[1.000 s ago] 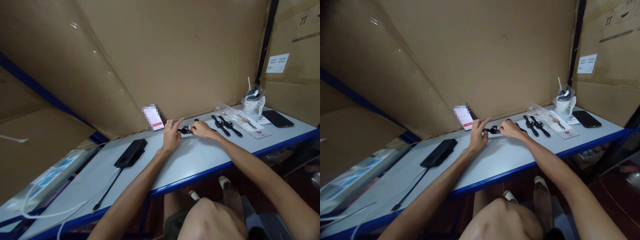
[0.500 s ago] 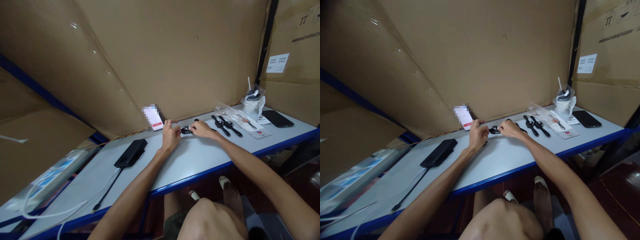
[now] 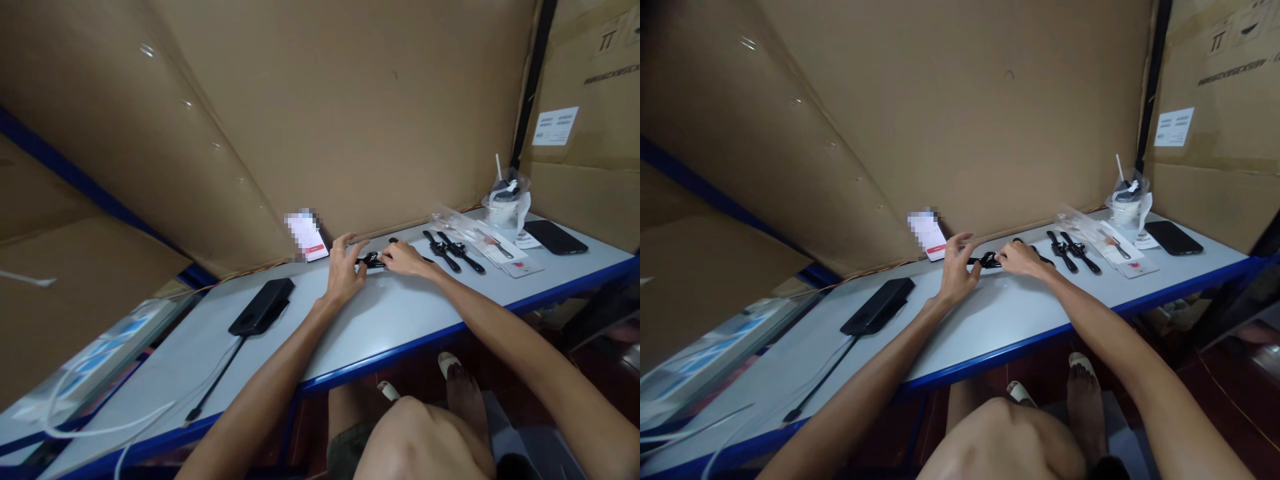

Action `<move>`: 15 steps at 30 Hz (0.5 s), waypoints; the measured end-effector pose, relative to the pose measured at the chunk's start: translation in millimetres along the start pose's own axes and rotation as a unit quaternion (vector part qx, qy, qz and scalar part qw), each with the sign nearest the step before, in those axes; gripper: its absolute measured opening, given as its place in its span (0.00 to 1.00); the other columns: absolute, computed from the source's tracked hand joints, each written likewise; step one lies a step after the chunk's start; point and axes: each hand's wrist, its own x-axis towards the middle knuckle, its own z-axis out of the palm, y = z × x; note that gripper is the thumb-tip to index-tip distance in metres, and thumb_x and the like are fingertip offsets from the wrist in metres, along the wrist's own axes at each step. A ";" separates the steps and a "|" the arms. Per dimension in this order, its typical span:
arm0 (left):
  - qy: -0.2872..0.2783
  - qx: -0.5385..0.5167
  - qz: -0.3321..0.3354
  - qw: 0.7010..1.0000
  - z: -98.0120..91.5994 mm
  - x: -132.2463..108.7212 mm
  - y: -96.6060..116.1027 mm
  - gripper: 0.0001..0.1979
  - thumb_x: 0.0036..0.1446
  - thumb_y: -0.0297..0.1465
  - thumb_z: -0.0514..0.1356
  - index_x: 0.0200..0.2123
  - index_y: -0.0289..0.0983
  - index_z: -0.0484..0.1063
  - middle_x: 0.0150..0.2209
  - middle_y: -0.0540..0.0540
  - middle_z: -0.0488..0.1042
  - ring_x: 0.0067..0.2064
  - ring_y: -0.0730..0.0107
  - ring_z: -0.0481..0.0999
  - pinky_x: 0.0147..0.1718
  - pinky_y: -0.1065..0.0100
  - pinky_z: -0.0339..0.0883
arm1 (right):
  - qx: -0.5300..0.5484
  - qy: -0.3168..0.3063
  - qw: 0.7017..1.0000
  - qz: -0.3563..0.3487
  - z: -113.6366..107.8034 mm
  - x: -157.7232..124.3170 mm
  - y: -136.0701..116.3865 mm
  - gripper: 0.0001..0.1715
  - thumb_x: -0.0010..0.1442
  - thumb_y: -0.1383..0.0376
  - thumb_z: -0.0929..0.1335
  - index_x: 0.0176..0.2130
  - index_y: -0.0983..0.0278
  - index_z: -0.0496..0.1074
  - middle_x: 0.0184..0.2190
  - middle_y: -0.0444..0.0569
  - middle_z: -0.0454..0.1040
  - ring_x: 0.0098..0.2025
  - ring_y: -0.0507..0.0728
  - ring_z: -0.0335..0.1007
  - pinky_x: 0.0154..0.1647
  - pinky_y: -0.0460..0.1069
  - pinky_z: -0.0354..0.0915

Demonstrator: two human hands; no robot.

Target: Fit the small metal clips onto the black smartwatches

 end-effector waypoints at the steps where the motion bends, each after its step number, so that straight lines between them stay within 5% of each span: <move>1: 0.001 0.001 0.000 1.000 0.2 -0.2 -0.9 0.35 0.53 0.19 0.56 0.65 0.42 0.66 0.62 0.36 0.61 0.64 0.49 0.63 0.61 0.45 0.63 | -0.001 -0.001 1.000 -0.001 0.2 0.2 0.2 0.21 0.70 0.57 0.63 0.39 0.64 0.83 0.37 0.54 0.82 0.38 0.57 0.75 0.31 0.47 0.53; 4: 0.005 -0.002 -0.006 1.000 1.4 -1.0 -4.9 0.46 0.47 0.16 0.54 0.71 0.44 0.57 0.62 0.36 0.62 0.64 0.50 0.63 0.62 0.45 0.62 | -0.005 -0.002 1.000 0.002 0.4 0.9 0.6 0.22 0.70 0.57 0.63 0.39 0.64 0.83 0.37 0.54 0.82 0.39 0.57 0.76 0.31 0.47 0.53; 11: -0.006 -0.008 -0.017 1.000 2.4 -0.9 -7.4 0.49 0.44 0.15 0.53 0.71 0.45 0.57 0.63 0.37 0.62 0.64 0.50 0.62 0.61 0.45 0.63 | -0.001 -0.002 1.000 0.001 1.6 2.3 2.3 0.22 0.70 0.56 0.63 0.36 0.63 0.82 0.35 0.53 0.82 0.38 0.57 0.75 0.31 0.47 0.52; 13: -0.027 -0.008 -0.013 1.000 1.4 0.6 -5.7 0.44 0.44 0.15 0.54 0.65 0.46 0.67 0.63 0.39 0.64 0.64 0.49 0.62 0.60 0.43 0.63 | -0.004 -0.003 1.000 0.000 1.3 1.3 1.4 0.22 0.71 0.57 0.63 0.37 0.63 0.82 0.35 0.54 0.82 0.38 0.57 0.76 0.31 0.47 0.53; 15: -0.043 -0.009 -0.004 0.999 0.1 2.2 -4.4 0.31 0.44 0.15 0.54 0.48 0.45 0.80 0.61 0.42 0.67 0.63 0.49 0.63 0.59 0.42 0.64 | -0.011 -0.005 1.000 -0.004 0.8 -0.4 -0.2 0.21 0.71 0.57 0.63 0.38 0.64 0.82 0.37 0.55 0.82 0.39 0.58 0.76 0.32 0.47 0.54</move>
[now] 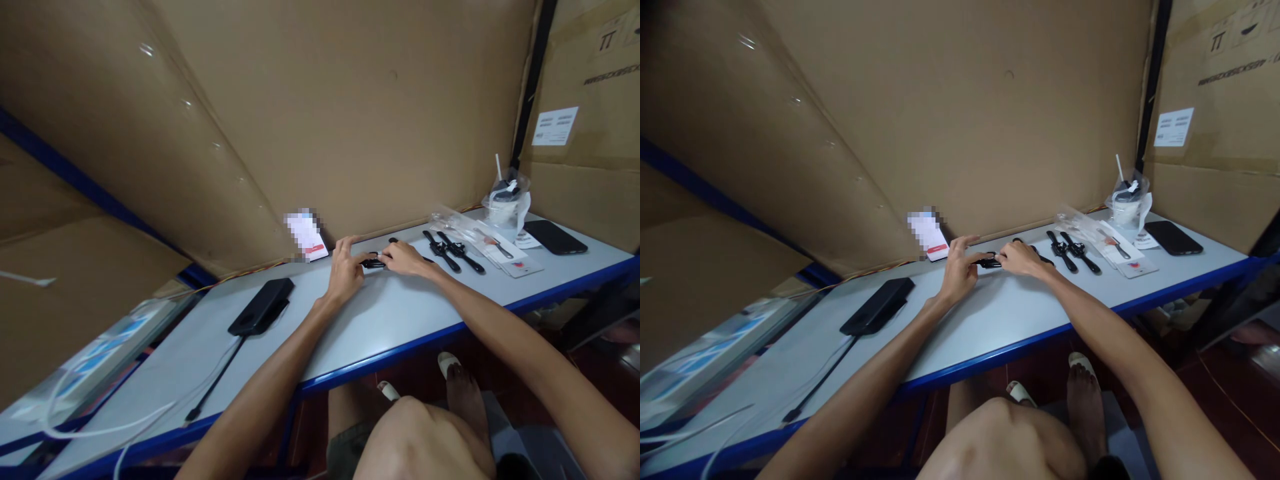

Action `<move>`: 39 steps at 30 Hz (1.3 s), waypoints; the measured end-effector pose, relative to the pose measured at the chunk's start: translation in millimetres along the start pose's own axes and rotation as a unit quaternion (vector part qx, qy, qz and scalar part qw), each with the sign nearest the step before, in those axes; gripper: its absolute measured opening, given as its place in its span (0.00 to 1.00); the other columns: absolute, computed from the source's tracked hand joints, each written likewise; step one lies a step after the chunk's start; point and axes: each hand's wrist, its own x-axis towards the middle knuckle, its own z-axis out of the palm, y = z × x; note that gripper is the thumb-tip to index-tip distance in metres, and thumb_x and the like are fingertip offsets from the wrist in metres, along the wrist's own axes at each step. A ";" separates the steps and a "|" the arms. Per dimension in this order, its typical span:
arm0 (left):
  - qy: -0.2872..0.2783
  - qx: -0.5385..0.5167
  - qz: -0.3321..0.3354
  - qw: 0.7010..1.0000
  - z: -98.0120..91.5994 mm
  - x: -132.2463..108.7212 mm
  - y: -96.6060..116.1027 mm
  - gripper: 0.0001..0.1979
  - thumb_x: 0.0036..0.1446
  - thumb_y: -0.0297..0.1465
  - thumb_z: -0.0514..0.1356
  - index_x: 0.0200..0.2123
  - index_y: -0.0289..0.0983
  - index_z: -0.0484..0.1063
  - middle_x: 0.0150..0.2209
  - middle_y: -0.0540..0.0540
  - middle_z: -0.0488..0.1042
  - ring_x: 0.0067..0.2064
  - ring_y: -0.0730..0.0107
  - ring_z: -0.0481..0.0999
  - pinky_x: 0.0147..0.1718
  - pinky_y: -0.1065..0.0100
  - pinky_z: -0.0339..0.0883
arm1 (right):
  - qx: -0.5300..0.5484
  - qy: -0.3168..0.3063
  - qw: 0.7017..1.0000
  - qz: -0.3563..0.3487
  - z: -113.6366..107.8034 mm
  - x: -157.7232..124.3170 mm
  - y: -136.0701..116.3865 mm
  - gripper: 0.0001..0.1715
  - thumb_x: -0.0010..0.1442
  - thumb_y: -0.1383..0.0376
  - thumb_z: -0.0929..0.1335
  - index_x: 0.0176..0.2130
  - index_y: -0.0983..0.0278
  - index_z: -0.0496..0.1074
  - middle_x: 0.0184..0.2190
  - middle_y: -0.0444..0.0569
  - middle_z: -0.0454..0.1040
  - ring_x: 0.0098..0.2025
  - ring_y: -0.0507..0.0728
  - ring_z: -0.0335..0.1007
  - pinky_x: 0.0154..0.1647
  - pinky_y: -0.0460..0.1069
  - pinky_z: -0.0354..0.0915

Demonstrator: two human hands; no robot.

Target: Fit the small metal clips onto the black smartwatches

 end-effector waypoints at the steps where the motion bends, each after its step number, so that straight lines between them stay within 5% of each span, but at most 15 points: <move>1: -0.001 -0.002 0.004 1.000 -0.7 0.6 0.4 0.24 0.44 0.15 0.54 0.37 0.43 0.82 0.60 0.44 0.68 0.63 0.49 0.63 0.59 0.42 0.65 | -0.004 -0.002 1.000 -0.002 -0.2 -0.8 -0.8 0.21 0.71 0.57 0.63 0.39 0.64 0.82 0.38 0.56 0.82 0.40 0.58 0.76 0.32 0.47 0.54; 5: 0.024 -0.014 0.015 1.000 -2.7 1.2 1.6 0.14 0.43 0.15 0.53 0.20 0.39 0.73 0.58 0.44 0.71 0.60 0.52 0.64 0.57 0.45 0.67 | -0.009 -0.007 1.000 -0.003 -0.2 -1.8 -1.5 0.23 0.71 0.56 0.62 0.40 0.64 0.82 0.38 0.57 0.82 0.39 0.59 0.76 0.33 0.48 0.55; 13: 0.068 0.005 -0.045 0.997 -0.9 -0.2 -1.9 0.18 0.44 0.15 0.53 0.30 0.41 0.76 0.47 0.42 0.74 0.53 0.53 0.69 0.52 0.47 0.69 | -0.002 0.005 1.000 0.012 0.5 1.3 2.2 0.22 0.71 0.56 0.63 0.39 0.63 0.83 0.37 0.54 0.82 0.40 0.58 0.76 0.32 0.47 0.54; 22: 0.036 0.025 -0.054 0.998 2.2 -1.2 -11.5 0.14 0.48 0.18 0.54 0.17 0.39 0.70 0.44 0.42 0.74 0.49 0.54 0.68 0.46 0.52 0.70 | -0.001 0.009 1.000 0.010 1.9 1.6 2.1 0.22 0.71 0.56 0.63 0.38 0.63 0.83 0.38 0.55 0.82 0.39 0.58 0.76 0.31 0.47 0.54; 24: 0.020 0.013 -0.047 0.999 2.4 -1.1 -9.2 0.15 0.47 0.17 0.54 0.23 0.40 0.75 0.45 0.42 0.74 0.50 0.54 0.68 0.47 0.53 0.70 | 0.000 0.011 1.000 0.007 2.3 2.0 2.6 0.22 0.71 0.57 0.63 0.38 0.63 0.82 0.37 0.54 0.82 0.39 0.58 0.76 0.32 0.47 0.54; 26: 0.021 -0.004 -0.042 0.999 2.0 -0.7 -5.5 0.25 0.47 0.16 0.53 0.42 0.41 0.81 0.51 0.42 0.73 0.54 0.54 0.68 0.52 0.52 0.69 | 0.003 0.011 1.000 0.006 2.3 2.2 3.0 0.22 0.71 0.57 0.63 0.38 0.63 0.82 0.37 0.54 0.82 0.39 0.58 0.76 0.32 0.47 0.54; 29: 0.044 -0.025 -0.036 0.998 0.0 0.6 -0.1 0.47 0.47 0.16 0.53 0.72 0.45 0.56 0.63 0.39 0.63 0.63 0.52 0.63 0.61 0.48 0.62 | 0.007 0.004 1.000 0.010 1.8 2.3 3.0 0.22 0.71 0.57 0.63 0.38 0.63 0.82 0.37 0.54 0.82 0.39 0.57 0.76 0.33 0.47 0.55; 32: 0.042 -0.029 -0.026 0.998 -1.6 1.2 2.0 0.54 0.47 0.15 0.52 0.76 0.47 0.38 0.66 0.38 0.58 0.66 0.51 0.59 0.64 0.46 0.59 | 0.005 0.002 1.000 0.010 1.4 2.1 2.4 0.22 0.71 0.56 0.63 0.39 0.63 0.83 0.38 0.55 0.82 0.39 0.58 0.76 0.34 0.47 0.55; 39: 0.004 -0.003 -0.016 1.000 1.7 -1.6 -0.2 0.55 0.47 0.15 0.53 0.76 0.46 0.38 0.64 0.37 0.60 0.64 0.49 0.61 0.63 0.46 0.60 | 0.006 0.000 1.000 0.008 1.2 1.4 2.3 0.23 0.71 0.57 0.62 0.38 0.64 0.82 0.37 0.55 0.82 0.40 0.58 0.76 0.34 0.47 0.56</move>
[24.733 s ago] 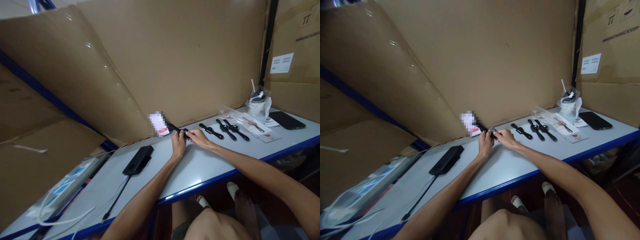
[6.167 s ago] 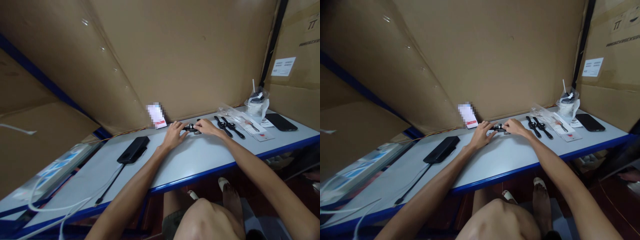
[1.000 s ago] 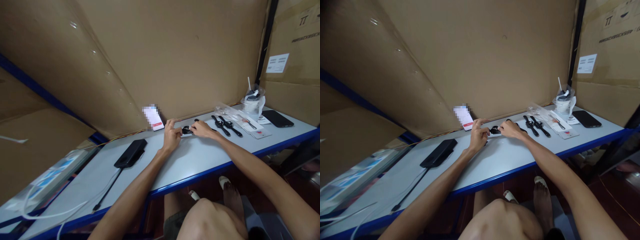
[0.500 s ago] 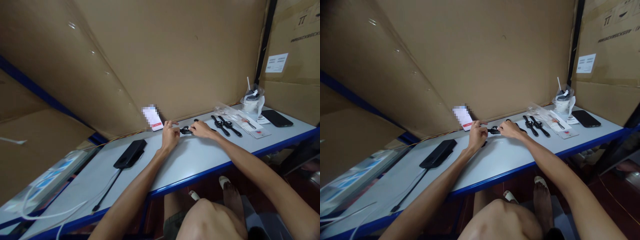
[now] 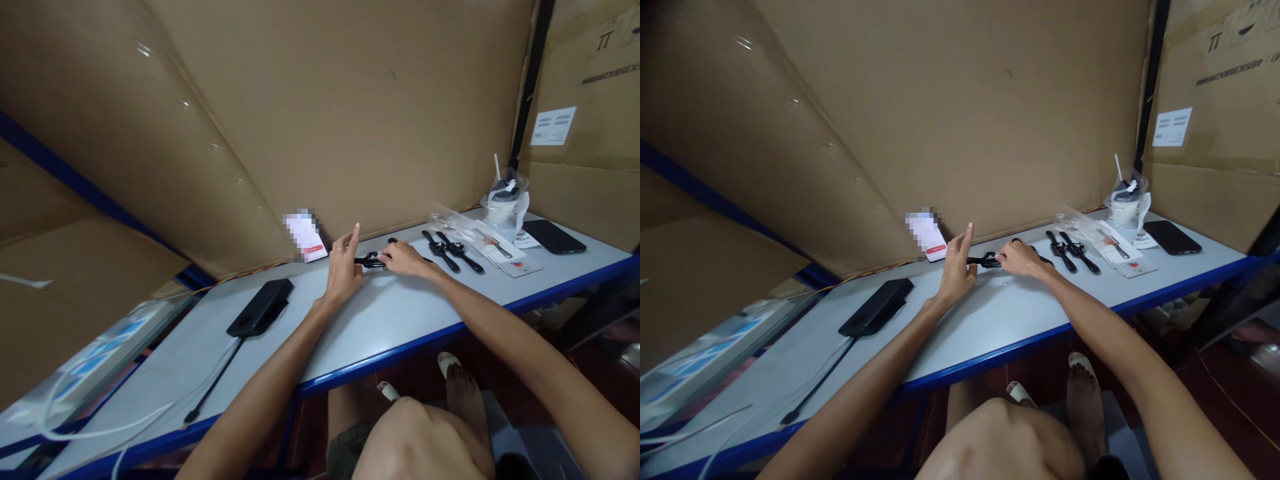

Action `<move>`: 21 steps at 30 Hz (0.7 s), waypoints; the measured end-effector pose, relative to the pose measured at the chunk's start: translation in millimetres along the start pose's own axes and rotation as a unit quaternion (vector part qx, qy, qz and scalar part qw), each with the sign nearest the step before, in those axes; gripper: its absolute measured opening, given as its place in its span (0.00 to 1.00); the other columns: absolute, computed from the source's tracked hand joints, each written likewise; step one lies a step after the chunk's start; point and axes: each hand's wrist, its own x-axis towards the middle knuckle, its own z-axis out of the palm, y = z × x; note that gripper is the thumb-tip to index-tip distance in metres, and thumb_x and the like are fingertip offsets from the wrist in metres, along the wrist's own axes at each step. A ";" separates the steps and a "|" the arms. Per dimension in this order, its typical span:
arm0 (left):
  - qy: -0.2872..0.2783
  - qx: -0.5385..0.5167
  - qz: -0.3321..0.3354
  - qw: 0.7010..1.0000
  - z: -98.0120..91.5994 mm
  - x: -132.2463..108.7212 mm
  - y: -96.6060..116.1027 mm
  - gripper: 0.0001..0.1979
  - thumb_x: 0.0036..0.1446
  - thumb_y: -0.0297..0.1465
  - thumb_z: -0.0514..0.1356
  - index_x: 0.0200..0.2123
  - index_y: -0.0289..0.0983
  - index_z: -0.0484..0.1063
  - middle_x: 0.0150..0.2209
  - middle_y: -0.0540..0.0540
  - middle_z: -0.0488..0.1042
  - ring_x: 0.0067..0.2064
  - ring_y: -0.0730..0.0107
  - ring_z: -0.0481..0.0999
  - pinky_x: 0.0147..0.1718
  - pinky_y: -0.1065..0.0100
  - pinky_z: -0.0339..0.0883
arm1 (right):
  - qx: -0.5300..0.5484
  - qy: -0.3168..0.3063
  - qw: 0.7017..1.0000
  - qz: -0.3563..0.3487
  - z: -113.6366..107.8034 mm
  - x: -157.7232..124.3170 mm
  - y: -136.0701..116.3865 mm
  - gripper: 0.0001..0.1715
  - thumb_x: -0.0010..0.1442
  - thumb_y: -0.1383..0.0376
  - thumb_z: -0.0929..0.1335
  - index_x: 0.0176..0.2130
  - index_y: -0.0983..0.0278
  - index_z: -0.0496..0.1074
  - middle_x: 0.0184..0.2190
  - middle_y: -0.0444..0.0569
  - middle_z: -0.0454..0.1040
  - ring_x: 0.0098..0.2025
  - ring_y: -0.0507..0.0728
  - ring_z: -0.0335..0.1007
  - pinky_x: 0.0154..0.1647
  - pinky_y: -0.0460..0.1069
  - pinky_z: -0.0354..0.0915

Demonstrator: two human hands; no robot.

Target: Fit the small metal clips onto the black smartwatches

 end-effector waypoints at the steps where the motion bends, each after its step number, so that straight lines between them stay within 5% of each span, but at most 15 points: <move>1: -0.002 0.003 -0.001 1.000 0.4 -0.3 -0.5 0.55 0.47 0.15 0.54 0.76 0.46 0.38 0.64 0.37 0.60 0.64 0.49 0.61 0.63 0.46 0.60 | -0.001 0.002 1.000 -0.001 0.2 0.2 0.3 0.23 0.71 0.57 0.62 0.38 0.64 0.82 0.37 0.55 0.82 0.40 0.58 0.77 0.34 0.47 0.56; 11: -0.014 0.012 -0.014 1.000 -1.9 -0.3 -1.6 0.40 0.47 0.16 0.55 0.63 0.48 0.71 0.62 0.41 0.65 0.63 0.50 0.64 0.60 0.45 0.65 | -0.003 -0.002 1.000 0.001 1.3 2.2 1.5 0.22 0.71 0.57 0.62 0.41 0.63 0.83 0.39 0.56 0.82 0.41 0.59 0.77 0.36 0.47 0.59; 14: -0.021 0.009 0.003 1.000 -2.8 0.7 -0.2 0.31 0.46 0.15 0.54 0.48 0.45 0.81 0.60 0.43 0.68 0.61 0.51 0.65 0.58 0.46 0.67 | -0.003 -0.004 1.000 0.001 0.5 0.5 0.2 0.22 0.71 0.58 0.62 0.42 0.64 0.83 0.40 0.56 0.82 0.42 0.59 0.77 0.37 0.47 0.59; 17: -0.022 0.003 0.032 0.999 -3.3 1.7 0.1 0.17 0.45 0.16 0.54 0.23 0.40 0.79 0.56 0.45 0.72 0.59 0.53 0.66 0.57 0.48 0.67 | -0.015 -0.001 1.000 0.008 0.7 -0.2 -0.5 0.23 0.71 0.57 0.62 0.42 0.65 0.83 0.40 0.57 0.82 0.42 0.60 0.77 0.36 0.47 0.59; 21: -0.015 0.006 0.026 1.000 -3.2 2.5 -1.5 0.15 0.46 0.16 0.54 0.18 0.38 0.73 0.53 0.43 0.74 0.56 0.53 0.67 0.53 0.50 0.68 | -0.006 0.001 1.000 0.004 1.2 0.8 0.7 0.23 0.71 0.57 0.62 0.40 0.64 0.83 0.39 0.56 0.82 0.41 0.59 0.77 0.35 0.47 0.58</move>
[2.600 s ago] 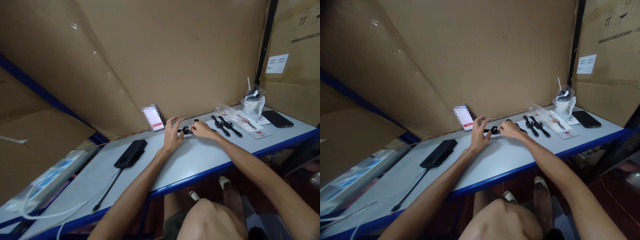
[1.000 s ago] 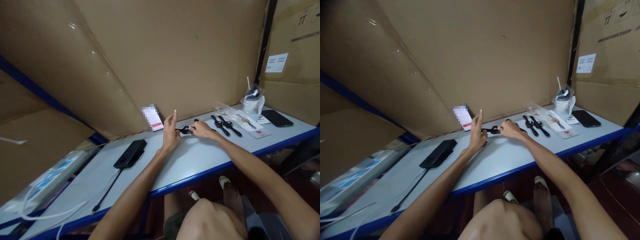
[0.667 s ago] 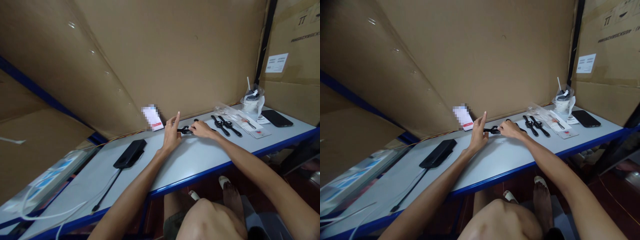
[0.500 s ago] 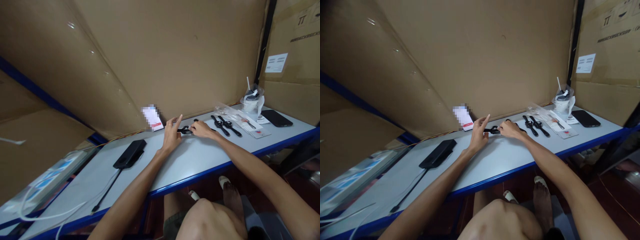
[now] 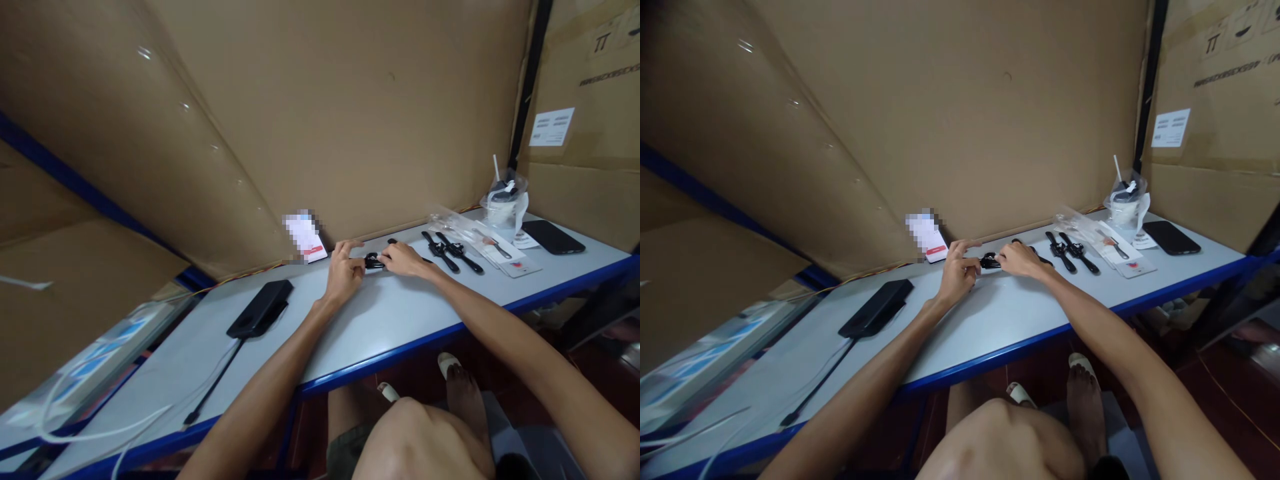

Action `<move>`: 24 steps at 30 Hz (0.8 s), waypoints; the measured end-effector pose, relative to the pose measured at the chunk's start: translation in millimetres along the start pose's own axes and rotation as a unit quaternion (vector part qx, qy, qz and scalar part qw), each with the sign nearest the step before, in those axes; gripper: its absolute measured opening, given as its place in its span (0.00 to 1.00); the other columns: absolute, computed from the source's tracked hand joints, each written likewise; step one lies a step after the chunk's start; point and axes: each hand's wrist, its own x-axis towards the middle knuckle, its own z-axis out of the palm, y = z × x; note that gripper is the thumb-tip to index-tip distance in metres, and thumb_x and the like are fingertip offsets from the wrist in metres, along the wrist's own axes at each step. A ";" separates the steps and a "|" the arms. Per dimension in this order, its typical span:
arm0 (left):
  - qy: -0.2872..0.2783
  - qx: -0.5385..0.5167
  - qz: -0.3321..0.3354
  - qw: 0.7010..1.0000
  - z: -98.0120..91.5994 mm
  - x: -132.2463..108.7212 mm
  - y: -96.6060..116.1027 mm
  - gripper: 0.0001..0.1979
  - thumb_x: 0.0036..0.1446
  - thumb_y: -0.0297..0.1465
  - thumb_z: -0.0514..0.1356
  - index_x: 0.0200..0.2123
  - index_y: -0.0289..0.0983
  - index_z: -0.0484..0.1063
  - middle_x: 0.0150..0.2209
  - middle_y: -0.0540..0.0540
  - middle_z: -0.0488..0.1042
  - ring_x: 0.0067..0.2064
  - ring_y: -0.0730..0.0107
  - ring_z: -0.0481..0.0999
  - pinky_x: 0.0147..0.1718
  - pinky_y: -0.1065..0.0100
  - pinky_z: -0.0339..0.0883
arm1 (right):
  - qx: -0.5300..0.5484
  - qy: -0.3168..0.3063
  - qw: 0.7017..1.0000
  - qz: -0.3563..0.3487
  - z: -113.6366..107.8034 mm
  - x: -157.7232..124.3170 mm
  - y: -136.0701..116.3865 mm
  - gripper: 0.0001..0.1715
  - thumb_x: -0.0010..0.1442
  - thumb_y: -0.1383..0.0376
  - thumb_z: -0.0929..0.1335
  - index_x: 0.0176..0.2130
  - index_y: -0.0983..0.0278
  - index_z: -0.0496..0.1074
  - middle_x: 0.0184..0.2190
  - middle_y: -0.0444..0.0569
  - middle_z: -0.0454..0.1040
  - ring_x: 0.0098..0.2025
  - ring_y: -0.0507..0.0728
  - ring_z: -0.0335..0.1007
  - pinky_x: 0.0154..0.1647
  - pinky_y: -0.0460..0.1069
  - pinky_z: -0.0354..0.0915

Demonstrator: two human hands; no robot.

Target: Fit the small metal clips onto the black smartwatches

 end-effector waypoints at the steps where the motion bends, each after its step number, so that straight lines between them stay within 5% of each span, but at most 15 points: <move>1: 0.002 0.003 -0.013 1.000 0.2 0.0 -0.8 0.15 0.46 0.16 0.53 0.18 0.38 0.73 0.52 0.43 0.75 0.55 0.53 0.67 0.52 0.50 0.69 | 0.005 0.001 1.000 -0.002 0.1 0.3 0.5 0.23 0.71 0.58 0.62 0.40 0.64 0.83 0.39 0.56 0.82 0.41 0.59 0.77 0.34 0.47 0.57; 6: 0.010 0.008 -0.069 0.998 1.5 -0.3 -4.5 0.16 0.46 0.15 0.54 0.22 0.39 0.75 0.48 0.42 0.75 0.52 0.54 0.68 0.49 0.51 0.70 | 0.011 0.011 1.000 -0.012 0.7 0.7 2.0 0.21 0.70 0.58 0.63 0.36 0.64 0.82 0.35 0.53 0.82 0.38 0.58 0.76 0.31 0.48 0.54; 17: -0.006 -0.001 -0.046 0.999 2.3 -1.4 -4.2 0.15 0.46 0.17 0.54 0.17 0.39 0.73 0.47 0.42 0.76 0.51 0.53 0.68 0.49 0.50 0.70 | 0.005 0.006 1.000 -0.006 0.5 0.8 1.3 0.22 0.70 0.57 0.62 0.38 0.63 0.83 0.38 0.54 0.82 0.39 0.58 0.76 0.32 0.47 0.55; 19: -0.001 -0.008 -0.048 0.999 3.4 -1.8 -4.0 0.16 0.47 0.17 0.54 0.25 0.40 0.79 0.48 0.41 0.75 0.52 0.52 0.68 0.51 0.50 0.70 | 0.006 0.004 1.000 -0.005 0.4 0.8 1.2 0.22 0.71 0.57 0.62 0.39 0.63 0.83 0.38 0.54 0.82 0.40 0.58 0.76 0.33 0.47 0.56; 21: 0.029 -0.016 -0.055 0.998 2.8 -0.9 -2.7 0.26 0.48 0.16 0.53 0.45 0.41 0.81 0.53 0.41 0.73 0.56 0.53 0.68 0.56 0.49 0.68 | 0.005 0.001 1.000 -0.002 0.4 0.9 1.2 0.22 0.71 0.57 0.62 0.39 0.63 0.83 0.38 0.54 0.82 0.40 0.58 0.76 0.34 0.47 0.56; 24: 0.087 -0.023 -0.067 0.994 -1.2 2.1 -0.3 0.46 0.49 0.16 0.53 0.71 0.45 0.56 0.63 0.40 0.64 0.63 0.53 0.63 0.64 0.47 0.60 | -0.002 -0.001 1.000 -0.001 0.7 1.1 1.1 0.22 0.71 0.57 0.62 0.38 0.64 0.82 0.37 0.54 0.82 0.40 0.58 0.76 0.33 0.47 0.55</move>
